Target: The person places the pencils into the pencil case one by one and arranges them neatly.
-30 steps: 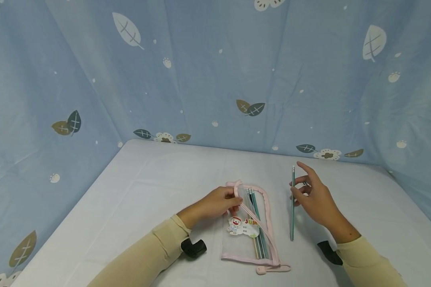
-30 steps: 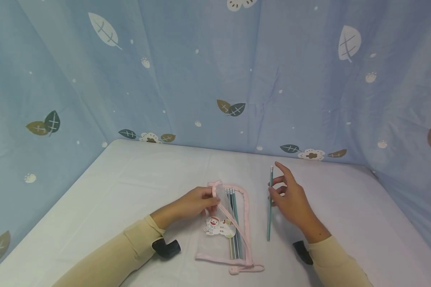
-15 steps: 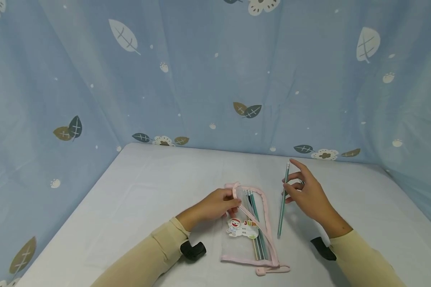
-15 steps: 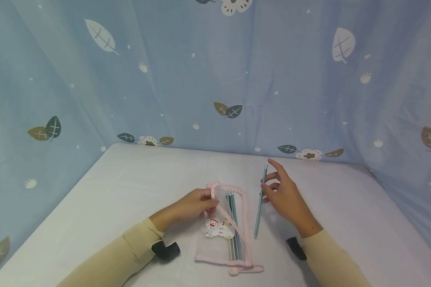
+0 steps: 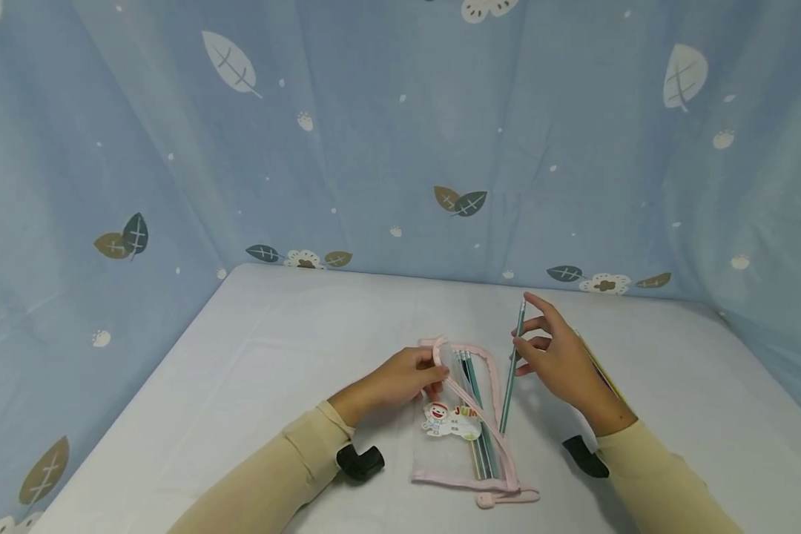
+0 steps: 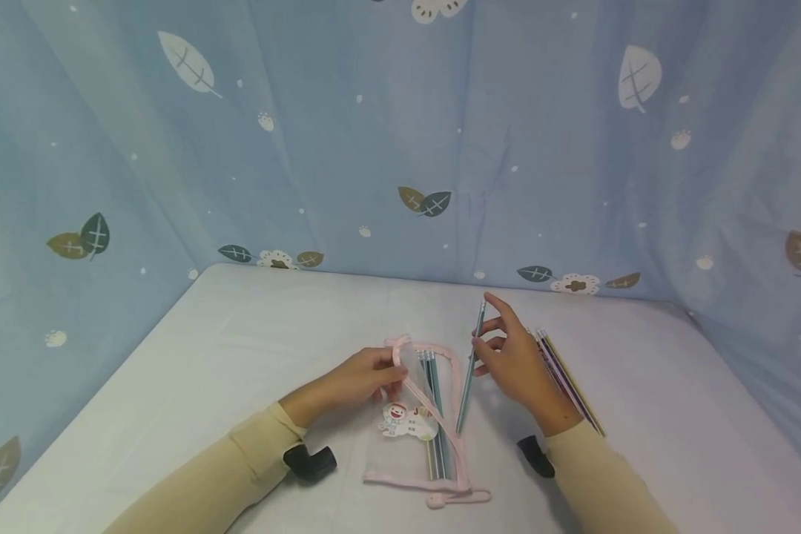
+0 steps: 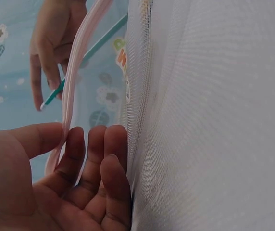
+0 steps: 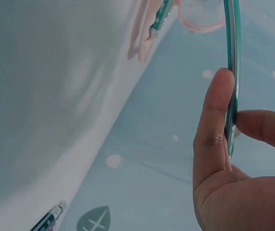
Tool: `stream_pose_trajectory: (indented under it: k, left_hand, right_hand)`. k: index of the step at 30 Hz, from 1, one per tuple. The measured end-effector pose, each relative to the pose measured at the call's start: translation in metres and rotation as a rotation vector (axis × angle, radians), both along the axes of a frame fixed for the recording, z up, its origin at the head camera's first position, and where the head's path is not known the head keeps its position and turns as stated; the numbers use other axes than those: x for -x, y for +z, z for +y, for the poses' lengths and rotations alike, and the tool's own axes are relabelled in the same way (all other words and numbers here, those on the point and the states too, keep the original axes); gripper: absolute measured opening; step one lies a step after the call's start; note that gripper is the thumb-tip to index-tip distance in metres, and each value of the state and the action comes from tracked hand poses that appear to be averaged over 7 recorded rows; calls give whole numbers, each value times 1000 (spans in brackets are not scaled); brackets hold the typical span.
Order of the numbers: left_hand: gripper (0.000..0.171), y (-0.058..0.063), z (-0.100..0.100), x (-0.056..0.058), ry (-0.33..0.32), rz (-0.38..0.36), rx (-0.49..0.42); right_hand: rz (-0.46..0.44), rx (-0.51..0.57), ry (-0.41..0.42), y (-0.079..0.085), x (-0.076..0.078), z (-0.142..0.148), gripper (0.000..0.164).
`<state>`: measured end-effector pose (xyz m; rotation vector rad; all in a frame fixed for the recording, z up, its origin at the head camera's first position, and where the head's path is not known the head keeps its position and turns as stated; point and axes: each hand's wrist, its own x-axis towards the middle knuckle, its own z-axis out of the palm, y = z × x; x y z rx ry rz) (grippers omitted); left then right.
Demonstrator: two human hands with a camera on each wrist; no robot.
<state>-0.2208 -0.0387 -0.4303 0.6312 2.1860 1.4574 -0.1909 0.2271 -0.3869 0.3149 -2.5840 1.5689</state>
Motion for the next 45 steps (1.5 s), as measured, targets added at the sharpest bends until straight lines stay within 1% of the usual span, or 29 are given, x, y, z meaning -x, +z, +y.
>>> stream_pose_trajectory:
  k: [3, 9, 17, 24, 32, 38, 45]
  left_hand:
    - [23, -1, 1, 0, 6, -2, -1]
    - [23, -1, 1, 1, -2, 4, 2]
    - [22, 2, 3, -2, -8, -8, -20]
    - [23, 0, 2, -1, -9, -5, -28]
    - [22, -2, 2, -1, -2, -9, -29]
    - [23, -3, 1, 0, -4, -3, -27]
    - [23, -4, 1, 0, -8, 4, -25]
  right_hand:
    - [-11, -11, 11, -2, 1, -1, 76]
    - [-66, -11, 30, -6, 0, -4, 75]
    - [-97, 1, 73, -11, -3, -4, 74]
    - [-122, -32, 99, -15, -2, -6, 74]
    - [-143, -32, 139, -17, -2, -10, 74]
    - [-155, -74, 144, -17, -3, -11, 75]
    - [-163, -122, 163, -19, -4, -14, 80]
